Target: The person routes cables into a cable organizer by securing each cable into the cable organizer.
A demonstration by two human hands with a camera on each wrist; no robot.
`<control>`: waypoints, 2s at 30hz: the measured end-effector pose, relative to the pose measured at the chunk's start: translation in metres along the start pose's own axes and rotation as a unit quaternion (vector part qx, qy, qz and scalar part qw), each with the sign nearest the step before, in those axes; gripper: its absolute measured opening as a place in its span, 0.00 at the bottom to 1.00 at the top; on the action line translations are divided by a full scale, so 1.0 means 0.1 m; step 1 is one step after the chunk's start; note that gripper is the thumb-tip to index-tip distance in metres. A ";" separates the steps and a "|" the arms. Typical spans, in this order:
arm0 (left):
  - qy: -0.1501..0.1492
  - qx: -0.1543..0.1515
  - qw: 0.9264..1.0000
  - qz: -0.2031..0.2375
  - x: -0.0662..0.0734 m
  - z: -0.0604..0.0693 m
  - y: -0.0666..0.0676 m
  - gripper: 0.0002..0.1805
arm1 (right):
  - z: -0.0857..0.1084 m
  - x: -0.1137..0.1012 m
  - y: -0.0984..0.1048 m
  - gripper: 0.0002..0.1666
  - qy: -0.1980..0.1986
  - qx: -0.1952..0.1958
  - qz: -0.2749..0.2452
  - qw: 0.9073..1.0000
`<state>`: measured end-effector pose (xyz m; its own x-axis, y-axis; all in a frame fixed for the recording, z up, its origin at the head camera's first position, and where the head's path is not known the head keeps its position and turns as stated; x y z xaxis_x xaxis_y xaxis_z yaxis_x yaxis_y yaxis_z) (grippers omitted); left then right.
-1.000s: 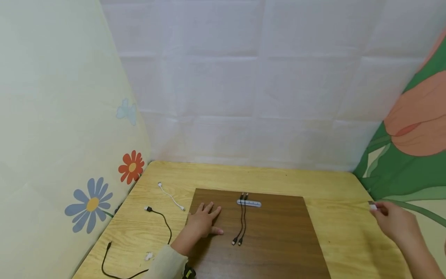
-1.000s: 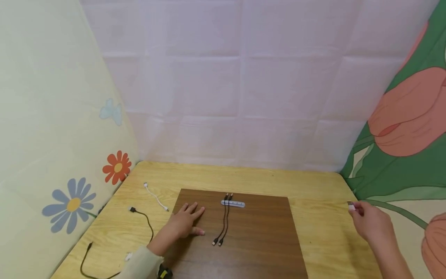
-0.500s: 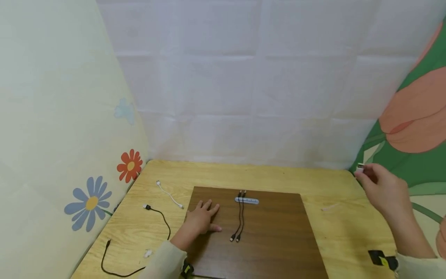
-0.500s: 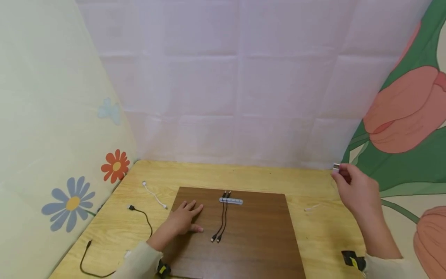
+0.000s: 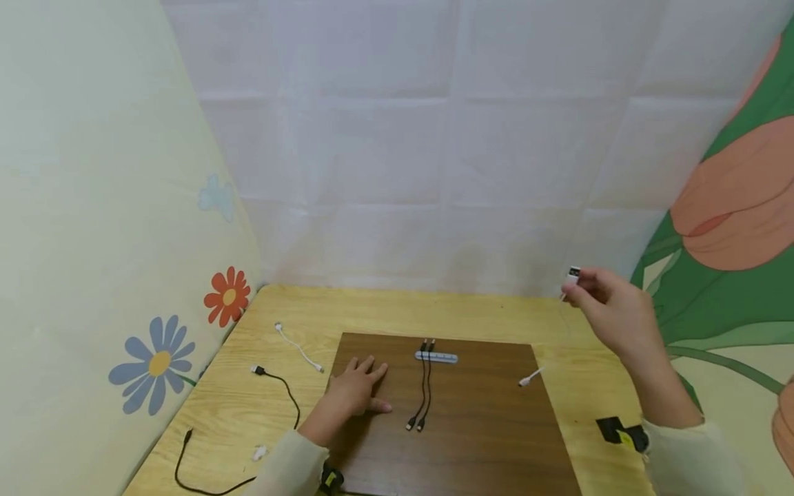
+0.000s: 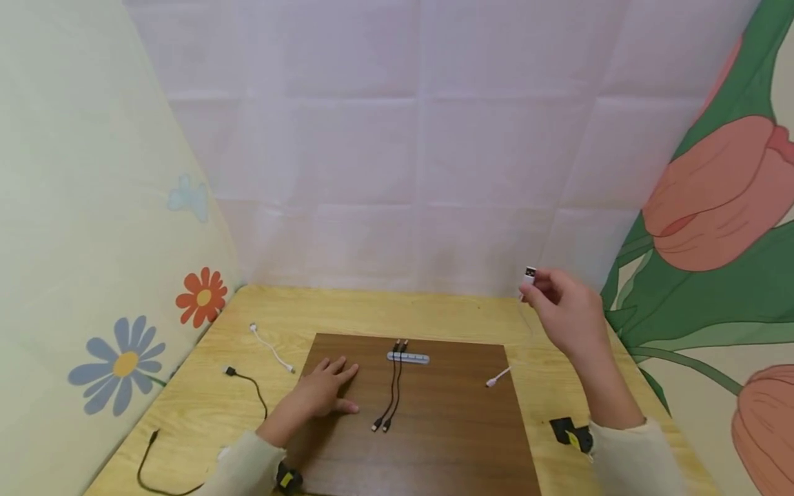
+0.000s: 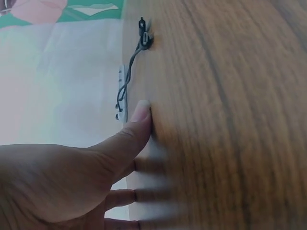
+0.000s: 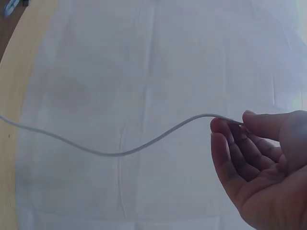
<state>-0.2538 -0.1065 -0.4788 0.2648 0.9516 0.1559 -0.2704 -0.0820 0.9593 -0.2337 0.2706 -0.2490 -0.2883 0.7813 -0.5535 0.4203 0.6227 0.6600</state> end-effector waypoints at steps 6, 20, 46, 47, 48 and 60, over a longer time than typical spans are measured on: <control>-0.011 0.007 1.000 0.004 0.01 0.01 0.02 0.48 | -0.05 -0.20 -0.24 0.13 0.027 -0.024 -0.072 0.997; -0.015 0.006 1.000 0.022 0.01 0.02 0.04 0.47 | -0.02 -0.34 -0.57 0.14 -0.005 -0.088 -0.164 0.983; -0.127 0.200 0.960 0.152 0.50 -0.01 0.46 0.20 | -0.04 -0.69 -1.04 0.13 -0.019 -0.158 -0.282 0.946; -0.133 0.207 0.956 0.160 0.54 0.00 0.47 0.19 | -0.04 -0.70 -1.05 0.13 -0.017 -0.159 -0.285 0.945; -0.141 0.211 0.952 0.170 0.58 0.01 0.49 0.19 | -0.04 -0.71 -1.06 0.12 -0.015 -0.161 -0.287 0.944; -0.214 0.151 0.897 0.355 1.05 0.04 0.49 0.18 | -0.08 -0.78 -1.20 0.12 -0.014 -0.170 -0.313 0.934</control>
<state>-0.2359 -0.0118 -0.4146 0.4732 0.4322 0.7677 -0.2659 -0.7607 0.5922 -0.2684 0.1354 -0.2814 -0.3620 0.2604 -0.8951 -0.1223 0.9386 0.3225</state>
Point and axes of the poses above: each hand's wrist, its own z-axis away from the middle knuckle, its own y-axis out of the back of the hand, x = y × z, the point moved 8 cm from there along -z, towards the middle knuckle, and after that the axes turned 2 degrees about -y, right-handed, at the moved point
